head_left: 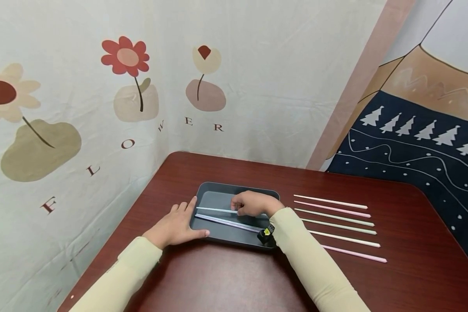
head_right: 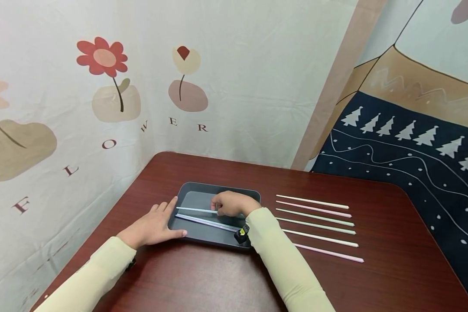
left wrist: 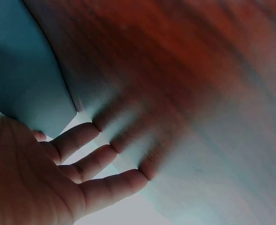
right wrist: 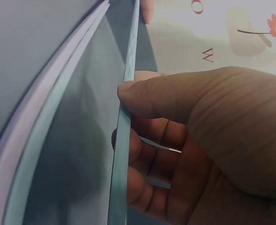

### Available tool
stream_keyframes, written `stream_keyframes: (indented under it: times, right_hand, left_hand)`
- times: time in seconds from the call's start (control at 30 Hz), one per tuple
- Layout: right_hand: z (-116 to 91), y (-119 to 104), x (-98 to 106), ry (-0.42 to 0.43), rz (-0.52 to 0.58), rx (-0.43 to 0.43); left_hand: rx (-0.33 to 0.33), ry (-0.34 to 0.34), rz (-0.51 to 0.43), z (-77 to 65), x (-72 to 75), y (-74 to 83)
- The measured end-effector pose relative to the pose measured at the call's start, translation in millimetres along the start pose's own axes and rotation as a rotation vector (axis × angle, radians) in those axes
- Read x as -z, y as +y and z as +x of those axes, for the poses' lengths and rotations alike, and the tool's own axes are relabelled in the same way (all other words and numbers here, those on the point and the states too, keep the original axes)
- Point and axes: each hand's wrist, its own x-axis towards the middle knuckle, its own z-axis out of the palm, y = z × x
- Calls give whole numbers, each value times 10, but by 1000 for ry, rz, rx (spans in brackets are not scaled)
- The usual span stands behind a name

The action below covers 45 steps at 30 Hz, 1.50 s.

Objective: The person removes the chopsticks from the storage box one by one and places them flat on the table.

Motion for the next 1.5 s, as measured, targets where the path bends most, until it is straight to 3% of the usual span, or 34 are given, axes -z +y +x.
stream_keyframes:
  times: [0.33,0.8,1.13,1.5]
  right_hand:
    - [-80,-37,68,23,-31,37]
    - [-343,-130,243,72,17,46]
    - [-589,-3,244,104,36,1]
    - [-1024,187,249,153,21,-46]
  left_hand:
    - [8,-10,-6,14,-30,-14]
    - [-2,6,-2,10,-25,-5]
    - [4,0,-5,-9,-12,-7]
    - [4,-8,-1,-4,-13,-21]
